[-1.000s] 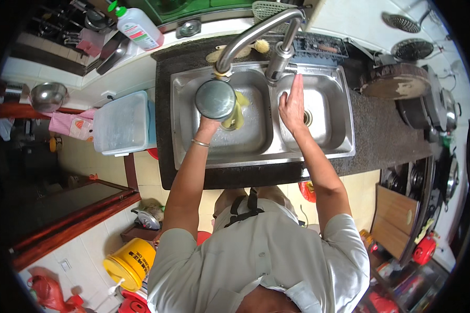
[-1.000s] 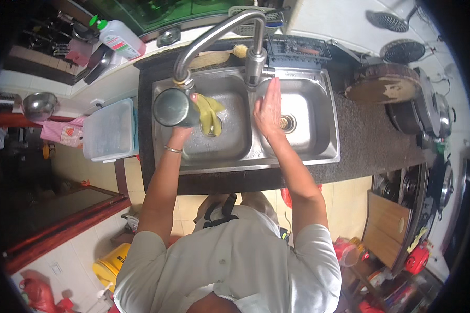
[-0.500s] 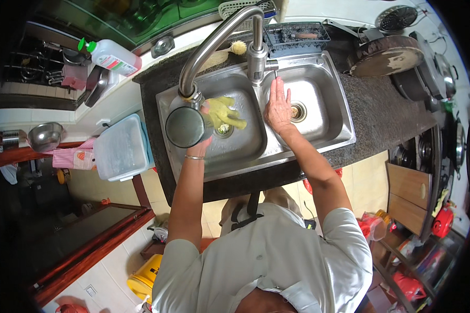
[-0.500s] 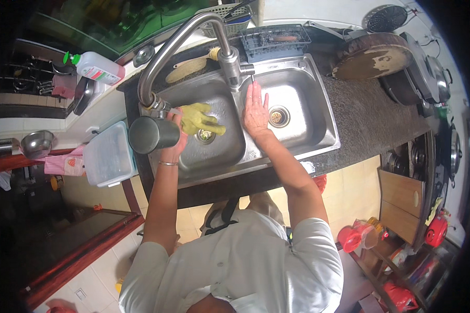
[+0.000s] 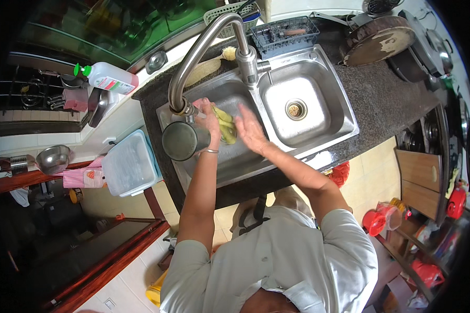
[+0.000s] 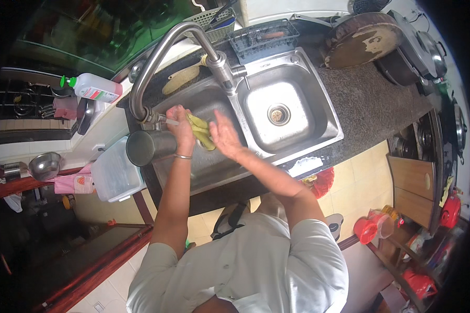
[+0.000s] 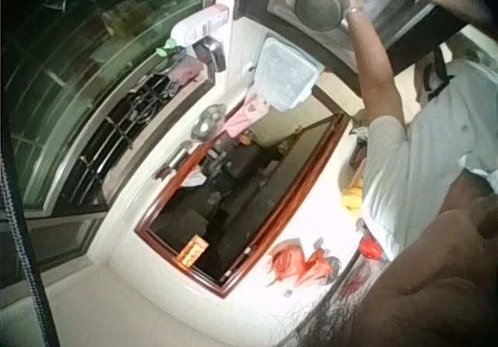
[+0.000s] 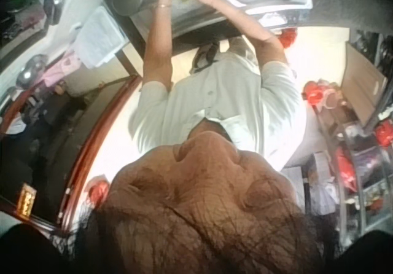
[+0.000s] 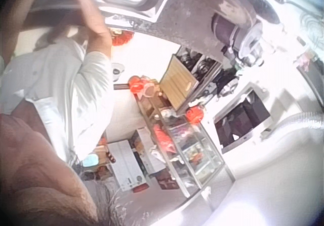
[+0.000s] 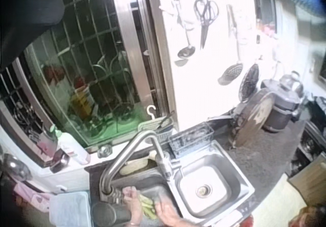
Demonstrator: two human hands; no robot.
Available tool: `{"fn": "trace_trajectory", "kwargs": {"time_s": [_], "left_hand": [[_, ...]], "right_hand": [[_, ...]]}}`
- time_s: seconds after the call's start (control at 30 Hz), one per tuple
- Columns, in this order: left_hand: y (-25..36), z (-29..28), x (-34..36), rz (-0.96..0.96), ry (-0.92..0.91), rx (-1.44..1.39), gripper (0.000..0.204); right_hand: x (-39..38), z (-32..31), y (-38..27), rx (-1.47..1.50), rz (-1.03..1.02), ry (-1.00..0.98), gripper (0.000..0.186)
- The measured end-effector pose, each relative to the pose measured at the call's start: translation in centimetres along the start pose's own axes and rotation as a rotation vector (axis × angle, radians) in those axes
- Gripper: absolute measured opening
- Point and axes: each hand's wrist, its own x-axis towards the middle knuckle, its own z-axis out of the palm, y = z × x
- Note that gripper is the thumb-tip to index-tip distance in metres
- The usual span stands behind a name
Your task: The person washes various kitchen items in a double-basin sink, including chopsticks, a ladle, a metal bowl, a small white bowl, and a cutting board. They rinse each item under running water and place them into a dish rack or storage area.
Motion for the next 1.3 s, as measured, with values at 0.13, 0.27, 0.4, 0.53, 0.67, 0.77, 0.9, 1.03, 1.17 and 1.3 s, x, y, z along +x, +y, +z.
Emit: {"fn": "trace_trajectory", "kwargs": {"time_s": [0.13,0.27,0.4,0.53,0.67,0.77,0.9,1.03,1.17,1.3], "left_hand": [[2.0,0.6,-1.3,-0.136,-0.130,-0.288,0.013],[1.2,-2.4,-0.8,-0.141,-0.258,-0.344,0.015],[2.1,-4.4,-1.0,-0.148,-0.390,0.074,0.028],[-1.4,-7.9,0.8,-0.063,-0.525,0.485,0.040],[1.0,-7.0,0.1,0.545,-0.292,0.854,0.038],[-5.3,-8.4,1.8,-0.038,-0.277,-0.091,0.034],[-6.4,-8.4,1.2,-0.521,-0.283,-0.773,0.033],[0.0,-5.6,-1.7,-0.696,-0.238,-0.850,0.036],[-6.4,-6.6,1.8,-0.672,-0.326,-0.621,0.036],[-11.2,-8.1,5.2,-0.601,-0.272,-0.581,0.035]], "right_hand": [[0.4,5.0,0.0,0.488,0.237,0.021,0.048],[3.0,6.5,-0.1,0.859,0.352,0.093,0.026],[4.8,6.9,-0.9,0.962,0.335,0.167,0.022],[5.2,7.1,-1.5,0.815,0.262,0.107,0.026],[5.6,6.5,1.3,0.595,0.222,0.065,0.024],[4.7,7.4,3.3,0.505,0.283,0.012,0.034],[2.3,8.8,5.4,0.753,0.600,-0.064,0.047],[2.5,8.1,3.7,1.359,0.952,-0.096,0.049],[3.9,8.8,2.0,1.395,0.750,-0.052,0.036],[3.0,11.8,0.2,0.945,0.342,0.028,0.030]]}}
